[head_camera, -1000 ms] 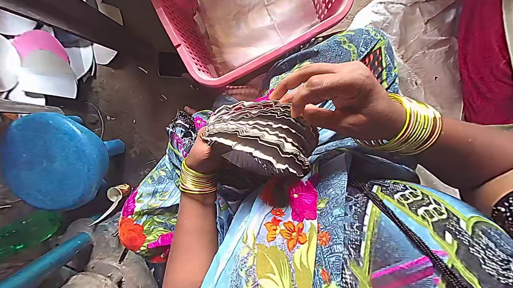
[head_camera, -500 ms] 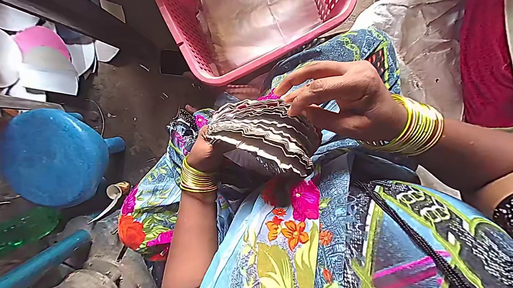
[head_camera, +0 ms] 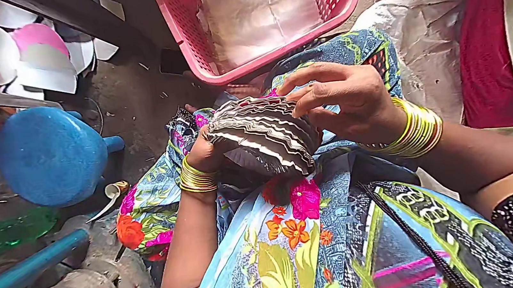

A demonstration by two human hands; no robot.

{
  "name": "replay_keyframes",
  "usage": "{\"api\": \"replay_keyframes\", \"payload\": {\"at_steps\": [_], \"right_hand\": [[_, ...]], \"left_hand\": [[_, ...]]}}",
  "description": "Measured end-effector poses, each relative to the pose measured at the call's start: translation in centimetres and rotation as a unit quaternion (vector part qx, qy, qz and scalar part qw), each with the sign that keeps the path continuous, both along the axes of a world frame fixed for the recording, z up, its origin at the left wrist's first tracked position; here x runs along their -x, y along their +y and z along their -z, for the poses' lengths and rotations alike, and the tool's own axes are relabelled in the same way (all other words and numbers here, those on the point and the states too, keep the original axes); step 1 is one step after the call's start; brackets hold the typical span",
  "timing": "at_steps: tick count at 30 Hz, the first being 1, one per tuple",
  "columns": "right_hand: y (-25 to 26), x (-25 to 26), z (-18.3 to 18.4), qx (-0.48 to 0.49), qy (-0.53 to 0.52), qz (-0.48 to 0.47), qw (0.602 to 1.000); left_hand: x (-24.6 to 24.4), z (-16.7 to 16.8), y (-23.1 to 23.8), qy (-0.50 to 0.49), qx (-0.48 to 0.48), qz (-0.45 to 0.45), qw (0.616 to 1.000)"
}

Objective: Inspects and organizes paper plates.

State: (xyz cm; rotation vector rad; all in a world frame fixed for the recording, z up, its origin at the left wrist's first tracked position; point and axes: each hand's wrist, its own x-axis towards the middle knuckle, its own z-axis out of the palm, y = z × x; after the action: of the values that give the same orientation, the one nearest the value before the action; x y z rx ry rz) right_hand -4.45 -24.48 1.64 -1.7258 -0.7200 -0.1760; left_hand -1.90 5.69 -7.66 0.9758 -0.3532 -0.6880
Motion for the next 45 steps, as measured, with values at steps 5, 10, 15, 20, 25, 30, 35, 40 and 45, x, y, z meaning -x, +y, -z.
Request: {"api": "replay_keyframes", "payload": {"at_steps": [5,10,15,20,25,30,35,40,45], "right_hand": [[0.0,0.1,0.0,0.002,0.006,0.006,1.000],[0.1,0.1,0.0,-0.007,0.008,0.004,1.000],[0.2,0.2,-0.2,-0.013,-0.002,-0.006,1.000],[0.4,0.2,-0.2,-0.012,-0.018,0.003,1.000],[0.5,0.6,-0.5,0.028,-0.010,0.014,0.999],[0.5,0.8,-0.5,0.024,0.000,-0.005,1.000],[0.6,0.8,-0.4,0.003,0.003,-0.018,1.000],[0.8,0.8,-0.8,0.018,0.003,0.005,1.000],[0.6,0.8,-0.5,0.024,0.004,-0.016,1.000]], "left_hand": [[0.1,0.0,-0.1,-0.001,0.002,-0.006,1.000],[-0.1,0.3,-0.2,-0.012,0.033,0.008,0.999],[0.4,-1.0,-0.1,-0.019,-0.054,-0.005,0.998],[0.1,0.4,0.3,-0.006,-0.004,0.015,1.000],[0.2,-0.4,0.1,-0.019,-0.050,0.005,0.999],[0.3,0.2,0.2,0.005,-0.025,0.006,1.000],[0.3,1.0,0.5,0.016,0.001,0.015,1.000],[0.5,-0.9,0.0,-0.003,-0.059,-0.012,0.998],[0.6,-0.9,-0.3,-0.005,-0.053,-0.027,0.998]]}}
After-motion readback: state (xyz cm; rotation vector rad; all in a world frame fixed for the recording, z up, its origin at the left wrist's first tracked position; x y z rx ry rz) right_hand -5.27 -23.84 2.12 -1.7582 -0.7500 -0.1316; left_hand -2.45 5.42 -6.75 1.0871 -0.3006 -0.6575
